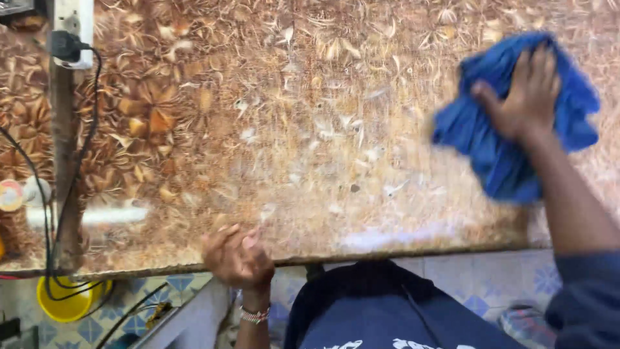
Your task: The person is cleaning a long workbench by wiping it with a wet blue cloth, moving various electronics repair tools out of the way to ensure the entire surface is cleaned.
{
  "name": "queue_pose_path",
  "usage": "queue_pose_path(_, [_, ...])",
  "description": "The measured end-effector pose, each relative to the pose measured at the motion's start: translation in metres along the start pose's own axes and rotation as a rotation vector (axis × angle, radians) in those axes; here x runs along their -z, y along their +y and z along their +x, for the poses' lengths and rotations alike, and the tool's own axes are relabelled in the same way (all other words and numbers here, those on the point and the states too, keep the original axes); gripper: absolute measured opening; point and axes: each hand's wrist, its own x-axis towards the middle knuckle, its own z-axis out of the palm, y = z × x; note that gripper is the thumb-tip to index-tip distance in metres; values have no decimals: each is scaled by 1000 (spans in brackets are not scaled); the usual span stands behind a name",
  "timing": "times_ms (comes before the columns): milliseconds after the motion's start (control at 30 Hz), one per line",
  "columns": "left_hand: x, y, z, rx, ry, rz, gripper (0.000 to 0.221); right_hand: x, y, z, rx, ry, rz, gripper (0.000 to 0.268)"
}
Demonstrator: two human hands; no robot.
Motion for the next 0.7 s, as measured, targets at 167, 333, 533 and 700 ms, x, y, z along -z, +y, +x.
queue_pose_path(167, [-12, -8, -3, 34, 87, 69, 25, 5, -40, 230, -42, 253, -147, 102])
queue_pose_path(333, [-7, -3, 5, 107, 39, 147, 28, -58, -259, 210, 373, 129, -155, 94])
queue_pose_path(533, [-1, 10, 11, 151, -52, 335, 31, -14, -251, 159, 1129, -31, -3, 83])
queue_pose_path(700, [1, 8, 4, 173, -95, 324, 25, 40, -64, 214, 995, -41, 48, 69])
